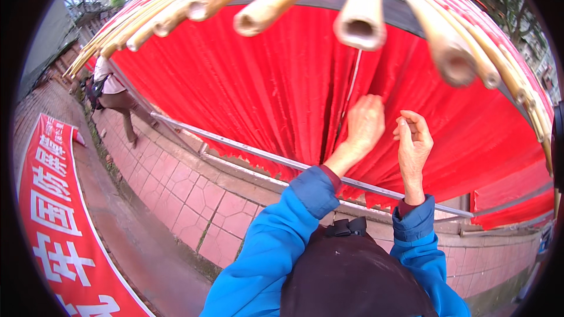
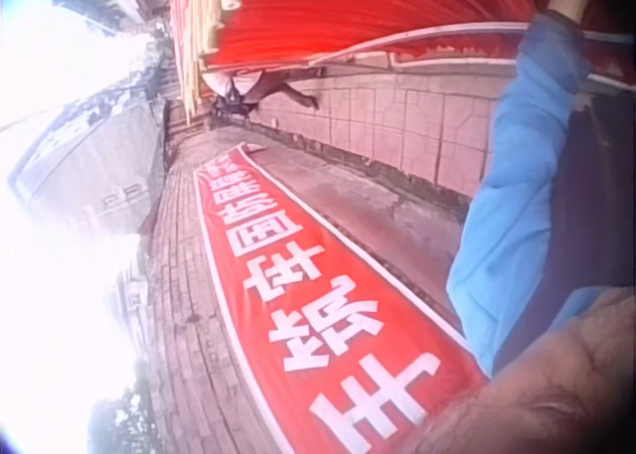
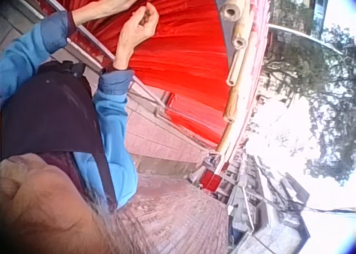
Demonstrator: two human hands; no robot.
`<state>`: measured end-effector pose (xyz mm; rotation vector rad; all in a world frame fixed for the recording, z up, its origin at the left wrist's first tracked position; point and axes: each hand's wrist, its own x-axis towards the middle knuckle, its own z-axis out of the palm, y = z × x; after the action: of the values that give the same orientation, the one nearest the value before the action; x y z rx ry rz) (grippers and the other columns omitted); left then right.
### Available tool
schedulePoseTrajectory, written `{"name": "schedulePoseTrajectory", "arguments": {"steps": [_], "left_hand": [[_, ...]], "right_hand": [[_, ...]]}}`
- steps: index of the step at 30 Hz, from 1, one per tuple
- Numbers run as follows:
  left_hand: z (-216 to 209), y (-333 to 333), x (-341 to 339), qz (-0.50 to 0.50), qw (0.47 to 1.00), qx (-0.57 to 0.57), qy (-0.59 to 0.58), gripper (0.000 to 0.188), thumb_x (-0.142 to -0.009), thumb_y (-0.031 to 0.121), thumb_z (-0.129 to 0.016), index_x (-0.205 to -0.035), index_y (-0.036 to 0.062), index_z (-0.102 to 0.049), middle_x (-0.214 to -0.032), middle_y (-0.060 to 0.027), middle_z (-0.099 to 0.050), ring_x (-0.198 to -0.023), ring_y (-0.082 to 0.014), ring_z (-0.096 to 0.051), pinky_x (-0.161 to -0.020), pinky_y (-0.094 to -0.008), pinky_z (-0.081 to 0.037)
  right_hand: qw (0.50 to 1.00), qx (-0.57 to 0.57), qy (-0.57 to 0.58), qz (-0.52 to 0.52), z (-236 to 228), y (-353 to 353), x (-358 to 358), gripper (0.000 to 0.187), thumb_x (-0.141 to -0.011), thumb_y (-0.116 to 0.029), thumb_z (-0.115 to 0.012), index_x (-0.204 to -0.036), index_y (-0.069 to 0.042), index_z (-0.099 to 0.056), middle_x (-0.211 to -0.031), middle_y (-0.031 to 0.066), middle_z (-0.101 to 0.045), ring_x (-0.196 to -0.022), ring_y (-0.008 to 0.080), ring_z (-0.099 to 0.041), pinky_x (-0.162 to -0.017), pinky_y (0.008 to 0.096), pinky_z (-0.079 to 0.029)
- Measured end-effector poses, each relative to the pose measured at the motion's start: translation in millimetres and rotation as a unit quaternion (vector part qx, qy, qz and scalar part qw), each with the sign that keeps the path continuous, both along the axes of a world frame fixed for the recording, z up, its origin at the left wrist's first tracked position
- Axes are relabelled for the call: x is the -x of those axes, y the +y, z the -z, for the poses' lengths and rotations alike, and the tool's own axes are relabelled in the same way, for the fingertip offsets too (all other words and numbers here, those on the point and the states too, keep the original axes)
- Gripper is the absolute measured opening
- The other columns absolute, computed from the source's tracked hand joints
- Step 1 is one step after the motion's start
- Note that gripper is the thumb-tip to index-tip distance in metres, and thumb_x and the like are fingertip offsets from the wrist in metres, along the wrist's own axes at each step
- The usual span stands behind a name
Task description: The person ties white strings to secure a red banner onto a metal frame, then folds the banner and inserts bamboo poles into the top edge to support it. The work is done by hand on a sidewalk next to a brick wall.
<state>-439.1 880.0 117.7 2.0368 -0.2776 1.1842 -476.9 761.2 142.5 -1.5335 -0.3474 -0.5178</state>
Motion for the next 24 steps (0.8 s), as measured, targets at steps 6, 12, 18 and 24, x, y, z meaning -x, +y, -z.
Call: {"name": "schedulePoseTrajectory", "arguments": {"steps": [6, 12, 18, 24], "left_hand": [[37.5, -4.6, 2.5, 0.158, 0.969, 0.082, 0.172, 0.023, -0.088, 0.013, -0.054, -0.108, 0.0019, -0.058, -0.092, -0.0243, -0.064, -0.087, -0.0435, -0.062, -0.068, -0.0478, -0.049], [83.2, -13.3, 7.2, 0.165, 0.944, 0.121, 0.257, 0.035, -0.087, 0.018, -0.055, -0.119, 0.0028, -0.054, -0.105, -0.0274, -0.062, -0.099, -0.0459, -0.058, -0.079, -0.0502, -0.048], [92.5, 3.8, 31.4, 0.123, 0.957, 0.032, 0.259, 0.035, -0.082, 0.007, -0.060, -0.116, 0.0010, -0.057, -0.105, -0.0228, -0.063, -0.093, -0.0396, -0.063, -0.080, -0.0452, -0.051], [36.0, 53.6, 69.9, -0.003, 0.991, 0.121, 0.049, 0.019, -0.081, -0.004, -0.060, -0.100, 0.0000, -0.059, -0.094, -0.0166, -0.059, -0.088, -0.0328, -0.060, -0.076, -0.0393, -0.050]], "right_hand": [[0.998, 0.057, 0.014, -0.005, -0.4, 30.4, -22.0, 0.030, -0.088, -0.007, -0.066, -0.116, 0.003, -0.058, -0.091, 0.0055, -0.063, -0.078, 0.0097, -0.059, -0.066, 0.0227, -0.050], [0.958, 0.255, -0.016, 0.130, 5.5, 33.3, -43.1, 0.024, -0.083, -0.021, -0.068, -0.095, 0.000, -0.065, -0.073, 0.0182, -0.065, -0.069, 0.0333, -0.066, -0.062, 0.0398, -0.051], [0.945, 0.297, 0.002, 0.135, 22.4, 18.0, -50.7, 0.018, -0.083, -0.019, -0.064, -0.087, -0.002, -0.064, -0.069, 0.0199, -0.061, -0.069, 0.0396, -0.062, -0.059, 0.0461, -0.047], [0.924, 0.356, 0.058, 0.125, 33.3, 13.6, -30.2, 0.018, -0.082, -0.019, -0.065, -0.089, -0.001, -0.066, -0.071, 0.0185, -0.063, -0.070, 0.0385, -0.063, -0.061, 0.0452, -0.049]]}}
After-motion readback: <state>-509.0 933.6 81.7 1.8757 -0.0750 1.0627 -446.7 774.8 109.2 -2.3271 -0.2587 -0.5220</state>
